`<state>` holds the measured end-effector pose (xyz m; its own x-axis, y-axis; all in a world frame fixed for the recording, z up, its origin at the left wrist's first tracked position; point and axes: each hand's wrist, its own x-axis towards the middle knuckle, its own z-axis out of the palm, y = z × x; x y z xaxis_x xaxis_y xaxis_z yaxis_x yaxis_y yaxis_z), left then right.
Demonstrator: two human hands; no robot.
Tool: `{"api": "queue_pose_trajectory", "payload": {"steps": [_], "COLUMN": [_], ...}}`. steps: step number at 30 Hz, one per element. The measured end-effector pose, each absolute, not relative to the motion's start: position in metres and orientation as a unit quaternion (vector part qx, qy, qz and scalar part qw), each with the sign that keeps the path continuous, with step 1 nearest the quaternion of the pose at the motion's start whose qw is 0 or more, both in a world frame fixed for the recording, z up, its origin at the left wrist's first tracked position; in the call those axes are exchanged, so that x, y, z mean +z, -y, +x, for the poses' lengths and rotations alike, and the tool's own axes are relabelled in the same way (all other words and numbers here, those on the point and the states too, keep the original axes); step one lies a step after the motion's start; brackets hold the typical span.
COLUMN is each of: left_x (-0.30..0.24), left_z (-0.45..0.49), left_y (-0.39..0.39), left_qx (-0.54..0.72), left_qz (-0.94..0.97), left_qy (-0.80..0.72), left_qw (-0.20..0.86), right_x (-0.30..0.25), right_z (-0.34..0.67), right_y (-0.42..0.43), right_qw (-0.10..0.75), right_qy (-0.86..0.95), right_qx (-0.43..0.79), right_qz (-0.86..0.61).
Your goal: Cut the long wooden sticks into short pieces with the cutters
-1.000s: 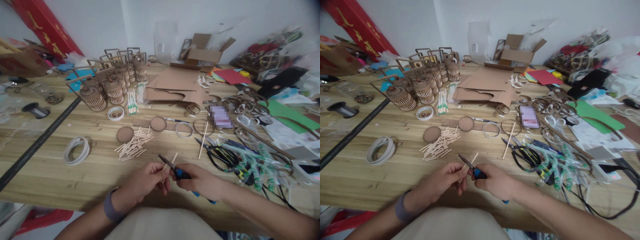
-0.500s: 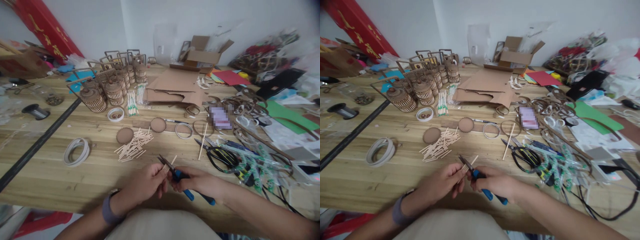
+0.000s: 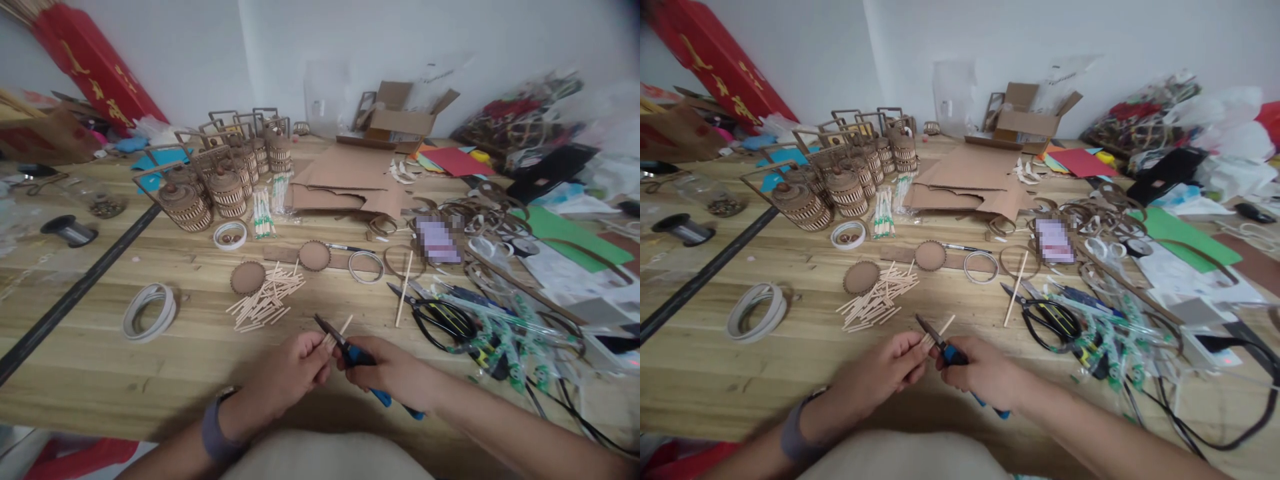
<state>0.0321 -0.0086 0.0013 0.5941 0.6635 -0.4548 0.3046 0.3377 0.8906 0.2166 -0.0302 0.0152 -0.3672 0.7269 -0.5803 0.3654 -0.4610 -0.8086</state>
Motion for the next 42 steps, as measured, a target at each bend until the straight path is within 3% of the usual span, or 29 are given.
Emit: {"api": "queue_pose_trajectory", "payload": {"steps": [5, 9, 13, 18, 25, 30, 36, 42], "left_x": [0.001, 0.001, -0.001, -0.003, -0.015, -0.017, -0.008, -0.008], "left_z": [0.018, 0.007, 0.014, 0.024, 0.036, 0.028, 0.018, 0.034], "left_y": [0.002, -0.003, 0.0, 0.004, 0.004, -0.006, -0.02, -0.013], "left_qx": [0.156, 0.151, 0.118, 0.1, 0.078, 0.139, 0.179, 0.223], "left_qz": [0.595, 0.666, 0.765, 0.797, 0.76, 0.738, 0.537, 0.424], "left_qy": [-0.457, -0.486, -0.474, -0.484, -0.568, -0.55, -0.471, -0.453], "left_qw": [0.643, 0.545, 0.42, 0.346, 0.306, 0.366, 0.677, 0.752], "right_x": [0.017, 0.019, 0.016, 0.005, -0.004, -0.003, 0.016, 0.015], "right_z": [0.228, 0.235, 0.221, 0.2, 0.184, 0.191, 0.214, 0.198], "right_y": [0.031, 0.028, 0.025, 0.022, 0.012, 0.003, 0.003, 0.013], "right_qw": [0.145, 0.185, 0.228, 0.105, 0.088, 0.123, 0.182, 0.193], "right_qy": [0.552, 0.651, 0.756, 0.779, 0.718, 0.706, 0.714, 0.746], "right_qx": [0.631, 0.376, 0.21, 0.137, 0.172, 0.205, 0.301, 0.32], "right_qz": [-0.525, -0.632, -0.576, -0.603, -0.669, -0.666, -0.605, -0.551]}}
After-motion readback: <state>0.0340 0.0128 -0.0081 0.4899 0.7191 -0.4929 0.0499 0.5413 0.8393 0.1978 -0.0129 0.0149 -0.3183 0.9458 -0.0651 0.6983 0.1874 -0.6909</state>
